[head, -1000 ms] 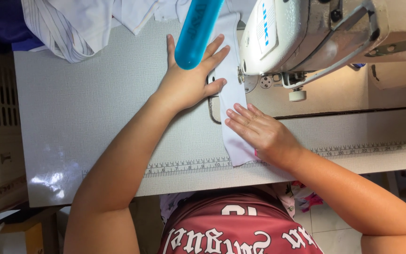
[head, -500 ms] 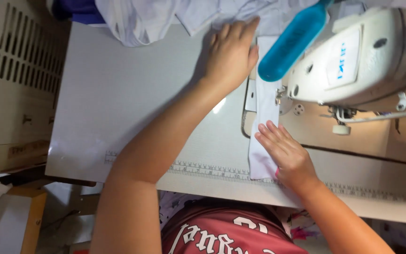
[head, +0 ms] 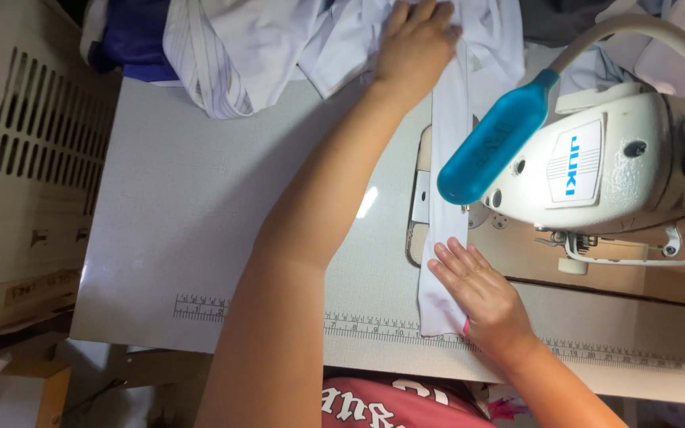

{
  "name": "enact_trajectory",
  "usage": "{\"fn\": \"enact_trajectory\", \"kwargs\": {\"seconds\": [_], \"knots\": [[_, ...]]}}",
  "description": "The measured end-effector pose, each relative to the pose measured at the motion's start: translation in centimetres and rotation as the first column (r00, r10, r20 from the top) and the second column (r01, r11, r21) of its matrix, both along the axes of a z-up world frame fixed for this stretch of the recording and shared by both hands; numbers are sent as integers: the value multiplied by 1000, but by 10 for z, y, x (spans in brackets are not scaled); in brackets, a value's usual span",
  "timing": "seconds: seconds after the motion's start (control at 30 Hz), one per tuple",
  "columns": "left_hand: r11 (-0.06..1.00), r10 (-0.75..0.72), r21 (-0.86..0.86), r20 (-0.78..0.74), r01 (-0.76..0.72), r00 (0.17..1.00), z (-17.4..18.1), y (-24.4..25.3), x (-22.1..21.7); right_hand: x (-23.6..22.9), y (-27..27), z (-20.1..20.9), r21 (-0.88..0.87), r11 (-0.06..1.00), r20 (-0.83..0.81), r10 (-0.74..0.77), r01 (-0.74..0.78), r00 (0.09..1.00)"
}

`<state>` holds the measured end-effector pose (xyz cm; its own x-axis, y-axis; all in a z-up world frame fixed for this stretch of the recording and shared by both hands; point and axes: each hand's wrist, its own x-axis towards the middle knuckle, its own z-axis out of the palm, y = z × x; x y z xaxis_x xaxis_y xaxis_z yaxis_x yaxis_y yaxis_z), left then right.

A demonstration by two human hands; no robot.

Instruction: Folding, aligning, and trimming white fabric strips at a sewing machine station.

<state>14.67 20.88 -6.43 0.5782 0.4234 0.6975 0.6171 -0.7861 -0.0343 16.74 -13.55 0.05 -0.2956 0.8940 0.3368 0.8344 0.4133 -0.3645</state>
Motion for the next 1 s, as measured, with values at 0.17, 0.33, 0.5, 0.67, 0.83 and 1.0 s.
{"fn": "enact_trajectory", "kwargs": {"seconds": [0.17, 0.33, 0.5, 0.67, 0.83, 1.0], "knots": [[993, -33, -116, -34, 29, 999, -2, -3, 9, 3, -1, 0, -7, 1000, -3, 18, -18, 1000], [955, -211, -173, 166, 239, 963, 76, -93, -76, 0, -16, 15, -27, 1000, -19, 15, -16, 1000], [144, -55, -921, 358, 362, 932, 87, -199, -158, -6, -25, 18, 275, 961, -44, -26, 37, 999], [-341, 186, -818, 425, 463, 886, 103, -263, -162, -13, -42, 20, 273, 958, -55, -71, 84, 996], [-343, 302, -758, 470, 554, 829, 99, -287, -144, -23, -46, 27, 401, 907, -99, -97, 129, 990], [-325, 365, -734, 485, 597, 795, 84, -297, -136, -29, -52, 26, 444, 883, -126, -103, 149, 987]]}}
